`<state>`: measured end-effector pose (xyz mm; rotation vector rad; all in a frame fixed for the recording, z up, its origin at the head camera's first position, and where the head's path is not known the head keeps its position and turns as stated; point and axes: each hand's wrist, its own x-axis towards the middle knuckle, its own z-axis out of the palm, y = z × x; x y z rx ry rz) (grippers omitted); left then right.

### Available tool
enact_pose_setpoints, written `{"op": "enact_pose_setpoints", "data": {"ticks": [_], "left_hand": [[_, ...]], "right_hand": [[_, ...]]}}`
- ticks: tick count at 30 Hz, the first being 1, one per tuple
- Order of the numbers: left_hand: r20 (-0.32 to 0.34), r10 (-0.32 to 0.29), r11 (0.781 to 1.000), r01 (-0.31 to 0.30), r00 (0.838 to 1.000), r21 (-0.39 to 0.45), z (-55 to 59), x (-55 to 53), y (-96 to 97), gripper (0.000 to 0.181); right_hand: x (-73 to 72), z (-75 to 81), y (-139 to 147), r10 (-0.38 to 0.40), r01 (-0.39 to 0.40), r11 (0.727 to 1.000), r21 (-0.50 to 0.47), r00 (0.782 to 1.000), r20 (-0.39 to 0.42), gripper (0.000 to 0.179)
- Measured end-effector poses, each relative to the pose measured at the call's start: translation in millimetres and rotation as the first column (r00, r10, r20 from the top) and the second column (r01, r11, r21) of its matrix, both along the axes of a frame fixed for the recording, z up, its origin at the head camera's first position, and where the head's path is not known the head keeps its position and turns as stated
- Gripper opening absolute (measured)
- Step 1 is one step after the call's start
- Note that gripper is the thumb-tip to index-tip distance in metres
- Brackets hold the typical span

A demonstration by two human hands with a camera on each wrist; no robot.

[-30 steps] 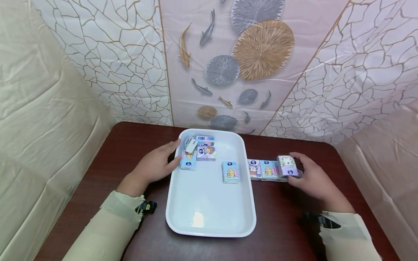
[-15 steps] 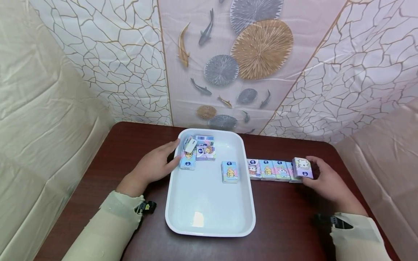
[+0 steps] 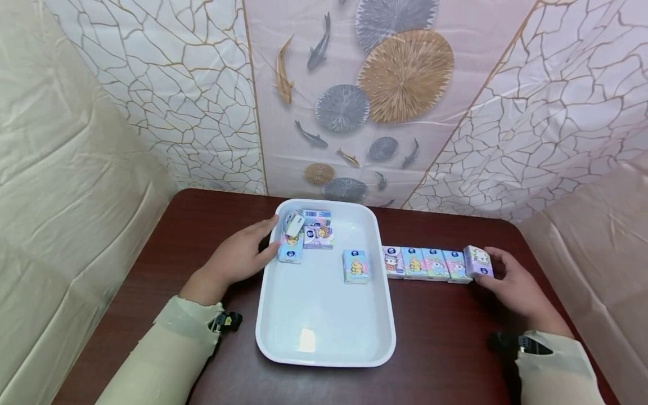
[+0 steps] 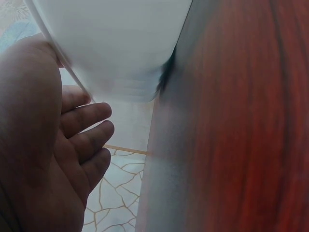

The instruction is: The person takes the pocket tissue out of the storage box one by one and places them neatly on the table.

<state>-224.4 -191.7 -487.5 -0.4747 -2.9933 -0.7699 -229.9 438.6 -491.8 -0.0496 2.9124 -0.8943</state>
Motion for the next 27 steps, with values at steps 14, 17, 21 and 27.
{"op": "enact_pose_setpoints", "data": {"ticks": [14, 17, 21, 27], "left_hand": [[0.011, 0.007, 1.0, -0.007, 1.0, 0.012, 1.6, 1.5, 0.8, 0.077], [0.011, 0.009, 1.0, -0.009, 1.0, 0.005, 1.7, 1.4, 0.7, 0.077], [0.01, 0.014, 1.0, -0.014, 1.0, 0.001, 1.5, 0.5, 1.2, 0.077], [0.021, 0.008, 1.0, -0.008, 1.0, 0.003, 2.3, 1.1, 1.2, 0.077]], "right_hand": [[0.4, -15.6, 9, -0.016, 0.018, 0.989, -0.144, 1.0, 0.013, 0.081], [0.9, -16.4, 7, -0.022, 0.026, 0.988, -0.152, 0.999, 0.028, 0.084], [1.6, -14.9, 6, -0.019, 0.026, 0.99, -0.141, 0.999, 0.049, 0.086], [1.2, -15.4, 8, 0.002, 0.004, 0.995, -0.1, 0.998, 0.062, 0.088]]}}
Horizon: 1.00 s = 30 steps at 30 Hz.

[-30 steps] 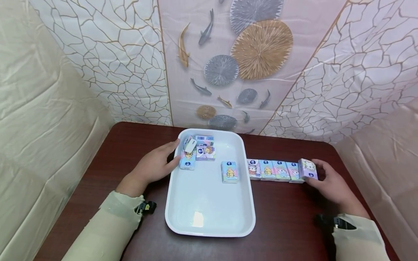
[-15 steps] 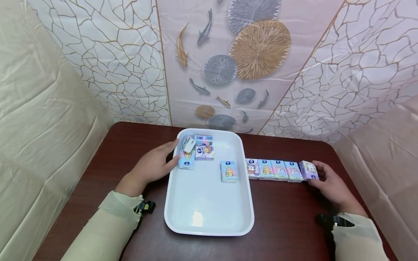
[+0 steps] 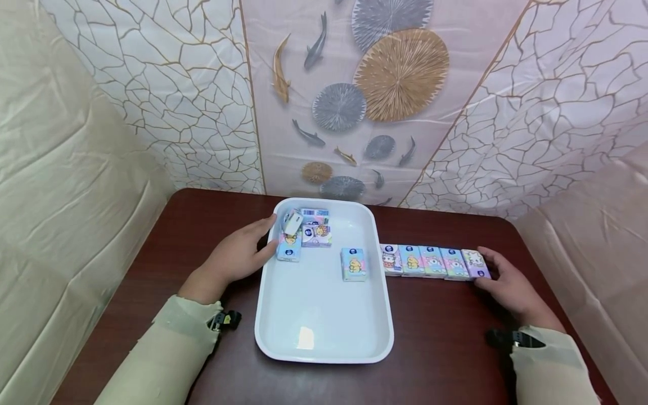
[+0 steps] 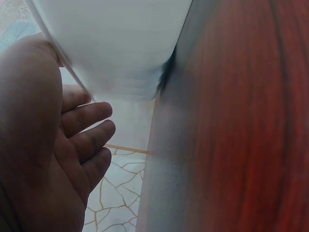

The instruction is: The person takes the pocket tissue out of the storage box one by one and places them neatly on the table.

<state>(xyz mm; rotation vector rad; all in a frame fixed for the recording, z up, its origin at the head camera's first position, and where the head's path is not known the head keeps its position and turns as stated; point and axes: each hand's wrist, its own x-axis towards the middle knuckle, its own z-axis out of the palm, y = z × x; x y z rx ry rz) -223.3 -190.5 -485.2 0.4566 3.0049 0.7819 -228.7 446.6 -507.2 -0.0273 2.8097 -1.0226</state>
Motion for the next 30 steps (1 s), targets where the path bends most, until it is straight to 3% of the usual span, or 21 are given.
{"op": "enact_pose_setpoints", "data": {"ticks": [17, 30], "left_hand": [[-0.023, -0.009, 1.0, 0.009, 1.0, 0.002, -3.2, -0.8, -1.4, 0.077], [-0.012, 0.0, 1.0, 0.0, 1.0, -0.002, -3.3, -1.6, -1.0, 0.077]], "right_hand": [[-0.7, 3.0, -3.4, -0.003, 0.0, 0.999, 0.033, 0.998, 0.065, 0.091], [3.2, 3.2, -5.5, 0.001, -0.001, 1.0, 0.0, 0.998, 0.056, 0.091]]}}
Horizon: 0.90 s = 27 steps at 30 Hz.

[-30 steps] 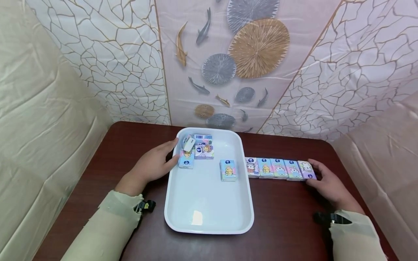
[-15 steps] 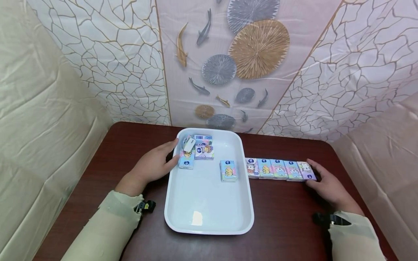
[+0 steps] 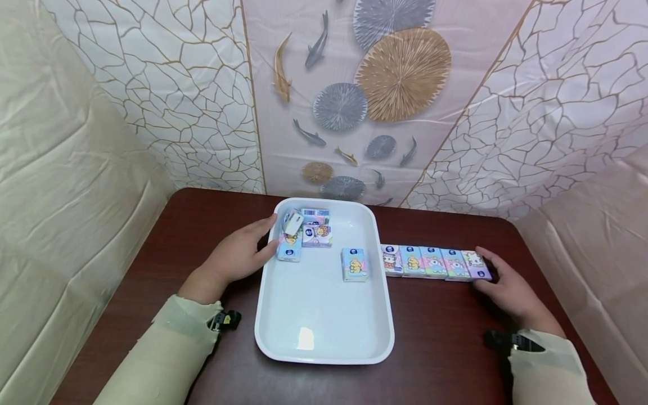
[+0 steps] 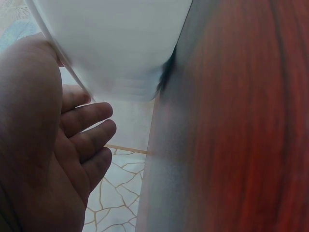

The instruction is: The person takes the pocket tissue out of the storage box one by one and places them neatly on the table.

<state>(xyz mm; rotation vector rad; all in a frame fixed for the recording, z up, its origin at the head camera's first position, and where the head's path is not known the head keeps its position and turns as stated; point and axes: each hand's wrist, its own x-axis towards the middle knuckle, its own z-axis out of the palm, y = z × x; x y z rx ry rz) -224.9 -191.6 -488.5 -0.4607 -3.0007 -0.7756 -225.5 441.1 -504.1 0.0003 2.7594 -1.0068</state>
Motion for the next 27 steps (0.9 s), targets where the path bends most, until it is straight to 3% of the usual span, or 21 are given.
{"op": "enact_pose_setpoints", "data": {"ticks": [10, 18, 23, 27], "left_hand": [[-0.006, 0.0, 1.0, 0.0, 1.0, -0.003, -0.9, -0.4, -0.4, 0.078], [-0.004, -0.014, 1.0, 0.015, 1.0, 0.013, 2.2, 0.6, 1.4, 0.077], [0.006, -0.01, 1.0, 0.01, 1.0, 0.006, 2.5, 1.1, 1.2, 0.077], [0.001, -0.01, 1.0, 0.01, 1.0, 0.012, 3.9, 1.7, 0.1, 0.077]], "right_hand": [[0.2, -5.2, 2, 0.012, -0.013, 1.0, -0.026, 0.998, -0.064, 0.088], [2.3, -6.4, 10, 0.008, -0.024, 0.996, -0.092, 0.985, -0.171, 0.086], [4.0, 2.2, 5, 0.007, -0.013, 1.0, -0.029, 0.975, -0.221, 0.083], [3.9, 15.3, -5, 0.034, -0.028, 0.999, 0.023, 0.954, -0.297, 0.081]]}}
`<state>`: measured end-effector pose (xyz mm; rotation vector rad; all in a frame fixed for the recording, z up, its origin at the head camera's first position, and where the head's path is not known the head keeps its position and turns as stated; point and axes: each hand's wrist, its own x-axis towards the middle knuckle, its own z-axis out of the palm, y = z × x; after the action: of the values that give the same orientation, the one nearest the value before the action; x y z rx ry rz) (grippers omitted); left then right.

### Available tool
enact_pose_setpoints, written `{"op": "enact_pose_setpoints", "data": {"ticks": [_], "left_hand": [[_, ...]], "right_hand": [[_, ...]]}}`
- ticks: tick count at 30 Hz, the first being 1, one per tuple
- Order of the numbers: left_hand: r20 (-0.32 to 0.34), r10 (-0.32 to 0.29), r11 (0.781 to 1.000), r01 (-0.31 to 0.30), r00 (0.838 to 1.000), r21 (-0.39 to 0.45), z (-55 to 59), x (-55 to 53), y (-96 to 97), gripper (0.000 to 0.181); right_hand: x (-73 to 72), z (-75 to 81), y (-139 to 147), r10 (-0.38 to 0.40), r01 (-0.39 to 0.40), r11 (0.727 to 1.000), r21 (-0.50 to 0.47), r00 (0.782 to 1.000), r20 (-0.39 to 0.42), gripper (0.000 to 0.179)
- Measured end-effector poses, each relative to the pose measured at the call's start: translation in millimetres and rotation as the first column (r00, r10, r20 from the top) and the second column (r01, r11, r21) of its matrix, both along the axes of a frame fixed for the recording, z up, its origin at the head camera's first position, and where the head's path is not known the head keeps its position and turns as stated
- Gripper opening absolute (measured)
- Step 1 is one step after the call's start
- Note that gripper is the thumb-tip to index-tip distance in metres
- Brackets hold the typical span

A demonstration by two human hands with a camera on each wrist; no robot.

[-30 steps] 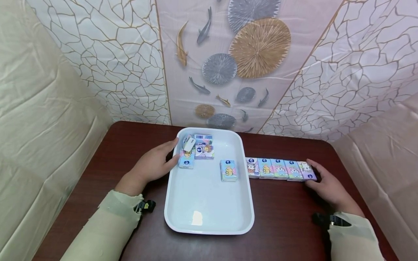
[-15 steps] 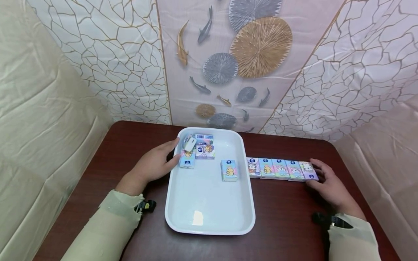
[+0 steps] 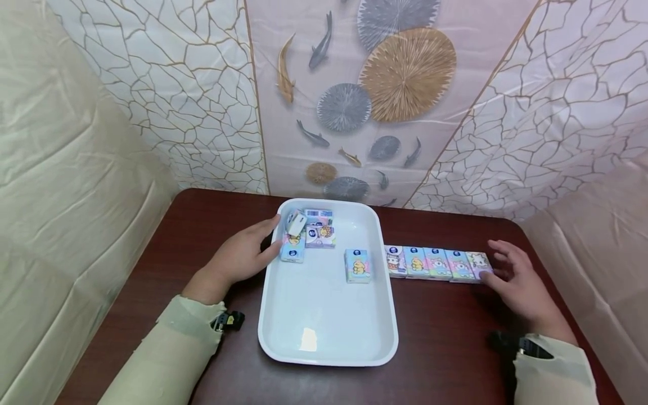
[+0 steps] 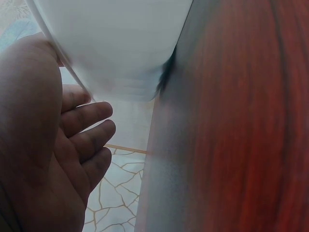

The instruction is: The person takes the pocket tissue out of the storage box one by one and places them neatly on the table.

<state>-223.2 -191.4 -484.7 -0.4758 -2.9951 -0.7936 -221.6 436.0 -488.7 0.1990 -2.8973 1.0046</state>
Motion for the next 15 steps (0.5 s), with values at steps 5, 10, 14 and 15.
{"op": "enact_pose_setpoints", "data": {"ticks": [5, 10, 14, 15], "left_hand": [[-0.002, -0.003, 1.0, 0.003, 1.0, -0.005, 0.3, -0.4, -0.6, 0.078], [0.003, 0.004, 1.0, -0.004, 1.0, -0.009, 0.5, -0.3, 0.3, 0.078], [0.006, 0.01, 1.0, -0.01, 1.0, -0.008, 1.0, 0.2, 0.8, 0.078], [0.007, 0.01, 1.0, -0.01, 1.0, -0.008, 0.7, 0.1, 0.7, 0.078]], "right_hand": [[3.5, 17.9, -15, 0.013, -0.007, 0.997, 0.075, 0.997, -0.079, 0.077], [7.0, 32.6, -27, 0.026, -0.018, 0.997, 0.077, 0.995, -0.1, 0.077], [12.2, 46.7, -42, 0.08, -0.071, 0.995, 0.067, 0.988, -0.135, 0.079], [13.7, 50.9, -47, 0.093, -0.084, 0.994, 0.069, 0.986, -0.141, 0.079]]}}
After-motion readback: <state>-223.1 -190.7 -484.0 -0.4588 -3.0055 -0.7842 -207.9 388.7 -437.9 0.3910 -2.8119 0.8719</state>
